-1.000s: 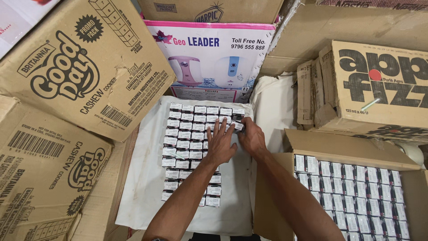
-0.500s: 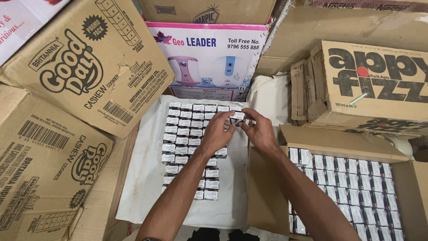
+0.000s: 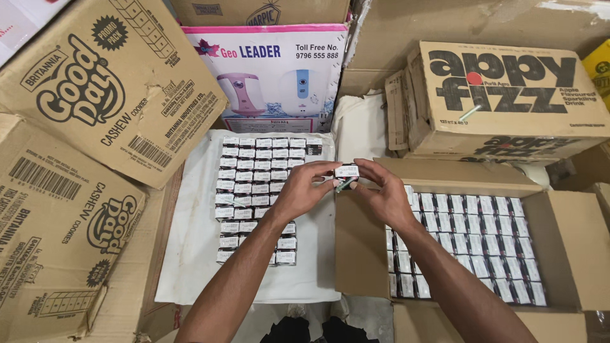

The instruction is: The person repeatedly picks up small white boxes from a stack on a white sheet and places them into a larger cardboard box. The person arranges the boxes in neat rows inside the larger box.

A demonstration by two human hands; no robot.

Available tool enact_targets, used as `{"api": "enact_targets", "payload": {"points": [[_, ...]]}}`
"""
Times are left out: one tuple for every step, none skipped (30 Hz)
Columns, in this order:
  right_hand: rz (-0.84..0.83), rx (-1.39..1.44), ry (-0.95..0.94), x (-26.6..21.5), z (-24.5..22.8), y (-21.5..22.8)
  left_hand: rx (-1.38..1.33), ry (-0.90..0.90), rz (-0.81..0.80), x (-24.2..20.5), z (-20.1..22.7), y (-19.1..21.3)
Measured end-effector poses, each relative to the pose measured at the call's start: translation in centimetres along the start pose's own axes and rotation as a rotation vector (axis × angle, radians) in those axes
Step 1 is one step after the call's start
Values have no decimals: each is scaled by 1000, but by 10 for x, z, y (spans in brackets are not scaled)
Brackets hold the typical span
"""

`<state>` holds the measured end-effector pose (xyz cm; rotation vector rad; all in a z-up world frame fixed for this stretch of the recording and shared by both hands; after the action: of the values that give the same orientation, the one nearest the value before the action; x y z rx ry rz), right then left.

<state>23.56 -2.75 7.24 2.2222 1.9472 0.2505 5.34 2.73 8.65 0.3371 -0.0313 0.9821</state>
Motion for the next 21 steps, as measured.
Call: {"api": "enact_targets", "payload": {"points": [[6, 0, -1, -6, 2, 5, -1, -2, -6, -1, 3, -6], [16, 22, -10, -12, 4, 10, -17, -4, -7, -2, 6, -13], [25, 42, -18, -18, 6, 16, -35, -7, -8, -3, 9, -20], [30, 40, -18, -22, 12, 22, -38, -10, -12, -4, 11, -27], [46, 60, -28, -28, 19, 29, -87, -3, -27, -6, 12, -34], [61, 81, -38, -33, 25, 35, -136, 4, -42, -7, 14, -42], [66, 78, -34, -40, 24, 41, -138, -2, -45, -8, 15, -49], [86, 78, -42, -46, 24, 47, -91, 0, -56, -8, 16, -57], [103, 76, -53, -54, 25, 54, -47, 6, -65, -10, 16, -66], [105, 71, -54, -60, 24, 57, -52, 3, -65, -10, 21, -72], [122, 89, -54, -67, 24, 60, -57, 15, -80, -11, 26, -79], [138, 106, -54, -74, 24, 64, -63, 26, -95, -13, 30, -87], [137, 103, -58, -80, 30, 67, -67, 29, -94, -13, 31, -94], [131, 118, -54, -86, 36, 71, -69, 22, -89, -14, 33, -102], [126, 136, -48, -91, 42, 74, -68, 16, -84, -14, 36, -109], [124, 135, -50, -98, 40, 77, -70, 18, -83, -16, 37, -117], [116, 168, -57, -104, 38, 78, -64, 17, -82, -16, 38, -124], [109, 200, -64, -109, 35, 80, -58, 16, -82, -17, 39, -131], [108, 200, -62, -113, 29, 82, -57, 15, -81, -17, 41, -136], [107, 206, -78, -117, 23, 85, -5, -24, -78, -18, 45, -141], [106, 212, -98, -123, 19, 88, 47, -60, -77, -19, 48, -146]]}}
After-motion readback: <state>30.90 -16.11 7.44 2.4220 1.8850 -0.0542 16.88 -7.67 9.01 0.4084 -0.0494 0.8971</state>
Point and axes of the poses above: each hand's wrist, its own x-axis towards the middle knuckle, its own y-axis out of the back of the hand, z = x × y, the point moved 6 cm from there along x, towards the middle knuckle
